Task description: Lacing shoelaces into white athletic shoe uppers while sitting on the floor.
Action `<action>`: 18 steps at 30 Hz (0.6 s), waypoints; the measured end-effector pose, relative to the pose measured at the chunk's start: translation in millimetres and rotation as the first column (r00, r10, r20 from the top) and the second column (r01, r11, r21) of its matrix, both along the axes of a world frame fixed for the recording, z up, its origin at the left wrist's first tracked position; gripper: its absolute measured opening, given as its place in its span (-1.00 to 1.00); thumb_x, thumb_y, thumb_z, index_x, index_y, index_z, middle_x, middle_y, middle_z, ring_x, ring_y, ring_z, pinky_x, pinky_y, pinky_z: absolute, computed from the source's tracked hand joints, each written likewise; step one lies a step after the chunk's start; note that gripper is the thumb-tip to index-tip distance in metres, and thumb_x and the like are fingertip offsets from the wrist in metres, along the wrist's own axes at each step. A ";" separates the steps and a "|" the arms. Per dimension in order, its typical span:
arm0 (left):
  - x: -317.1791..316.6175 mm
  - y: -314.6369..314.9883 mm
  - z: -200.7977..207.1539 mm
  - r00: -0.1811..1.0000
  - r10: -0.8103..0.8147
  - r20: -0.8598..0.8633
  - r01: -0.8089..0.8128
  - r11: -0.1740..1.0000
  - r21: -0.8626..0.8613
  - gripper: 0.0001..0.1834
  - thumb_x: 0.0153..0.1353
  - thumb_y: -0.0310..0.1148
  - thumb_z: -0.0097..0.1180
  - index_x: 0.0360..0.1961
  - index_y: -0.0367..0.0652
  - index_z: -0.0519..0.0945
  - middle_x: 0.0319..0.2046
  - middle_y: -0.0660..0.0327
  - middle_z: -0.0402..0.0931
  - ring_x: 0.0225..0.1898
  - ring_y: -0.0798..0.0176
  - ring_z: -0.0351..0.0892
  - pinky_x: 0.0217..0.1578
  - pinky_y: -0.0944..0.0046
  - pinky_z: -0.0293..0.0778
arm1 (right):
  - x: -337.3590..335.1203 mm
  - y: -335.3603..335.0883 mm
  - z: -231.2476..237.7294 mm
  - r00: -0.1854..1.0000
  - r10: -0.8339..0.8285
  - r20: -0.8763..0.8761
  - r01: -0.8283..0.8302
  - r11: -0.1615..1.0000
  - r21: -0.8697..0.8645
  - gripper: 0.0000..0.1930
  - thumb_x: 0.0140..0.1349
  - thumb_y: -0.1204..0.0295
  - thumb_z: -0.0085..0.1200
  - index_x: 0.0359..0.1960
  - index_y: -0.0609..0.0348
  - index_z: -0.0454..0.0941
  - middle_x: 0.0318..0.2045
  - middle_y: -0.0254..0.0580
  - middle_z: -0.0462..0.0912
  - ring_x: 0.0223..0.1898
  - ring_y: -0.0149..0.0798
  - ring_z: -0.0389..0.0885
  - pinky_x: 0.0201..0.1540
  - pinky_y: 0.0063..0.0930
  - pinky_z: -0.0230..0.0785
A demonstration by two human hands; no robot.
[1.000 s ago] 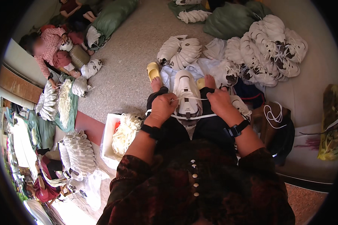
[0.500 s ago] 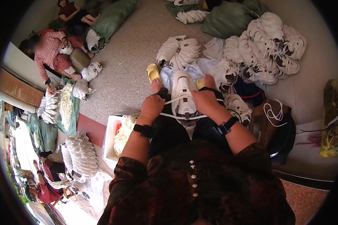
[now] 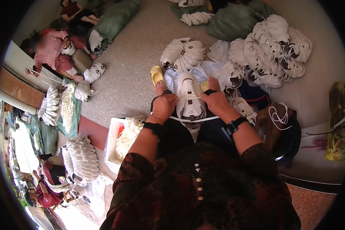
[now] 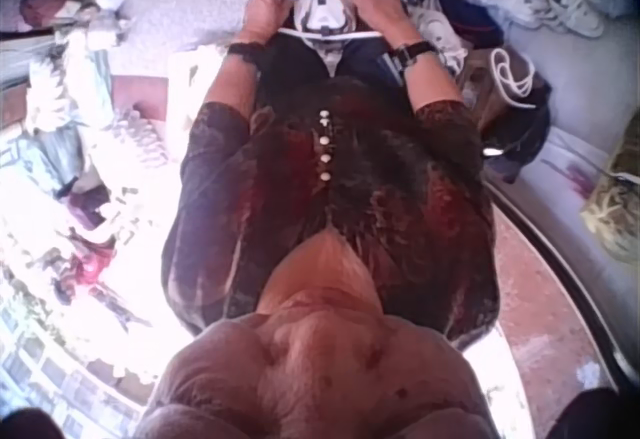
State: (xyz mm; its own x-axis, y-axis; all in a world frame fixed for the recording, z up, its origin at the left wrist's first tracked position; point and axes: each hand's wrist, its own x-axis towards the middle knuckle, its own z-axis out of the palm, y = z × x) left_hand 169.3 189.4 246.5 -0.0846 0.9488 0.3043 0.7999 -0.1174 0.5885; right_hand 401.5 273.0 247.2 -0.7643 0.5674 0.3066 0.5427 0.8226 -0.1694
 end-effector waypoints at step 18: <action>-187.3 -117.0 7.4 0.883 0.258 0.393 -0.136 0.940 -0.313 -0.95 0.00 -0.58 0.13 -0.51 -0.23 0.61 -0.61 0.35 0.52 -0.52 0.52 0.38 -0.43 0.45 0.35 | 119.4 61.1 67.7 0.984 -0.177 -0.009 0.175 0.981 -0.080 -0.88 0.04 0.36 0.02 -0.51 0.12 0.50 -0.55 0.01 0.52 -0.42 0.08 0.49 -0.35 -0.15 0.33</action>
